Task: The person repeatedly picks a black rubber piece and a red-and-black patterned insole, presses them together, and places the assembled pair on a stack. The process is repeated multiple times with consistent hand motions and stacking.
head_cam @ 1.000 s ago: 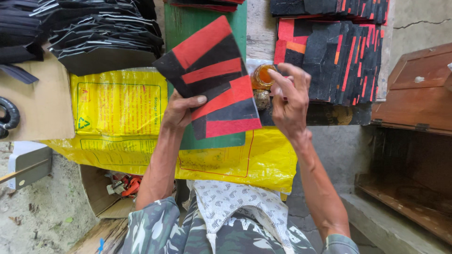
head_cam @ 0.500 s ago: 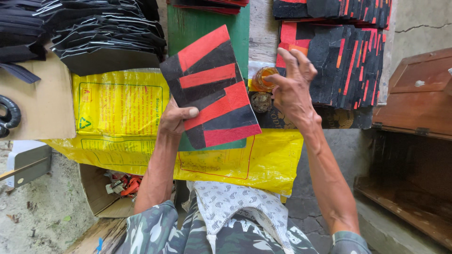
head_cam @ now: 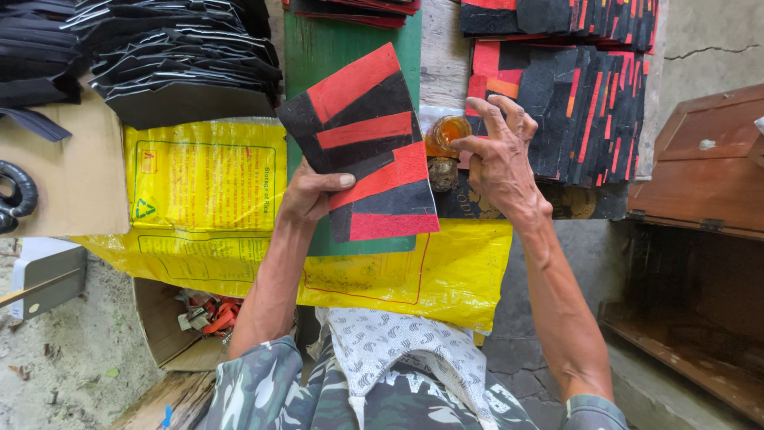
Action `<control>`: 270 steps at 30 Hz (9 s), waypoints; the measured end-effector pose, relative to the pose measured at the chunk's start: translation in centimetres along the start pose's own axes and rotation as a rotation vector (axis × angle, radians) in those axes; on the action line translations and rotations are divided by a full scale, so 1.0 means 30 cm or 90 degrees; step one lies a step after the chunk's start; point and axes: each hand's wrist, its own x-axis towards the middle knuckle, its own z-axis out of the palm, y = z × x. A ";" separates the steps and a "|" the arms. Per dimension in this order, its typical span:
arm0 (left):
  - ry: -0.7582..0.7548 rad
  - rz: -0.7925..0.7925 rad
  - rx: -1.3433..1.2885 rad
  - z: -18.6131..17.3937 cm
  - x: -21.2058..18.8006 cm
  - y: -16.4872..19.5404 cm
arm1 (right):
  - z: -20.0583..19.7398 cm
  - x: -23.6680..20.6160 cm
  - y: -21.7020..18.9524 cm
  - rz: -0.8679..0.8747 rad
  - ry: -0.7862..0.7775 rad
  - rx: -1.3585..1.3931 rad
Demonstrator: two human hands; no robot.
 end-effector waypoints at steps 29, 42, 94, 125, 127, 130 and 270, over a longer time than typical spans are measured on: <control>-0.008 0.001 0.059 0.043 0.027 0.034 | 0.003 -0.118 -0.322 0.212 0.186 0.753; 0.001 0.020 0.033 0.034 0.042 0.024 | -0.055 -0.124 -0.355 0.092 0.226 0.513; -0.002 0.067 0.000 0.019 0.060 0.045 | -0.023 -0.195 -0.357 0.174 0.117 1.099; -0.009 0.089 0.009 -0.003 0.072 0.061 | -0.002 -0.209 -0.386 0.131 0.106 1.124; -0.004 0.089 0.015 -0.003 0.076 0.059 | 0.001 -0.209 -0.387 0.126 0.108 1.130; 0.000 0.089 0.014 -0.001 0.075 0.057 | -0.001 -0.207 -0.391 0.132 0.109 1.126; 0.234 0.627 1.248 -0.048 -0.049 0.341 | -0.032 -0.009 -0.078 0.003 0.051 -0.035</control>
